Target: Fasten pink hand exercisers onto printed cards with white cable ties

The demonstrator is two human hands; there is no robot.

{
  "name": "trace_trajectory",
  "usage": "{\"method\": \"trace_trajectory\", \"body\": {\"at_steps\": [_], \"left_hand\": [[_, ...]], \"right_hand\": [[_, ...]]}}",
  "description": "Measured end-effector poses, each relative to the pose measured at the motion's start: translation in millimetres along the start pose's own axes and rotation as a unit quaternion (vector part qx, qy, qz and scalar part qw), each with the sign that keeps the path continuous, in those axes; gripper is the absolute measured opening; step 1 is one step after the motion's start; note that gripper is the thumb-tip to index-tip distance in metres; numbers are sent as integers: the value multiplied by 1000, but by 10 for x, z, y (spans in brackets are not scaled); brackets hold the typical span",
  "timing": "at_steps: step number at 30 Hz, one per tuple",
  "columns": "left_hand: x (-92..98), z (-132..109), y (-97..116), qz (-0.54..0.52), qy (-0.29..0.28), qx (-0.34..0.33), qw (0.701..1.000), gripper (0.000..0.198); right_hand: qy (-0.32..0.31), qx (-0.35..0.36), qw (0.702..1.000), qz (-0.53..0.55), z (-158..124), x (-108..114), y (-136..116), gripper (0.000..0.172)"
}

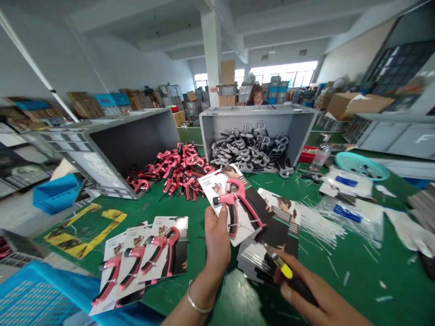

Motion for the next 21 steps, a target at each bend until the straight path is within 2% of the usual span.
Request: {"method": "trace_trajectory", "body": {"at_steps": [3,10,16,21], "left_hand": [[49,-81,147,47,35,-47,997,23],[201,-235,385,124,90,-146,977,23],[184,-309,466,187,104,-170,962,17],[171,-335,448,193,88,-161,964,18]], "right_hand": [[-23,-21,999,27,68,-235,-104,64],[-19,-10,1000,16,234,-404,-208,67],[14,14,1000,11,253,-428,-318,63],[23,28,999,18,300,-409,-361,52]]}}
Point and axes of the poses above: each hand's wrist, its own z-axis towards the middle knuckle, its own x-axis out of the back of the hand, y = z × x, the point moved 7 cm from there along z, towards the middle knuckle, and after that the axes turned 6 degrees about z, right-handed, at the moved point
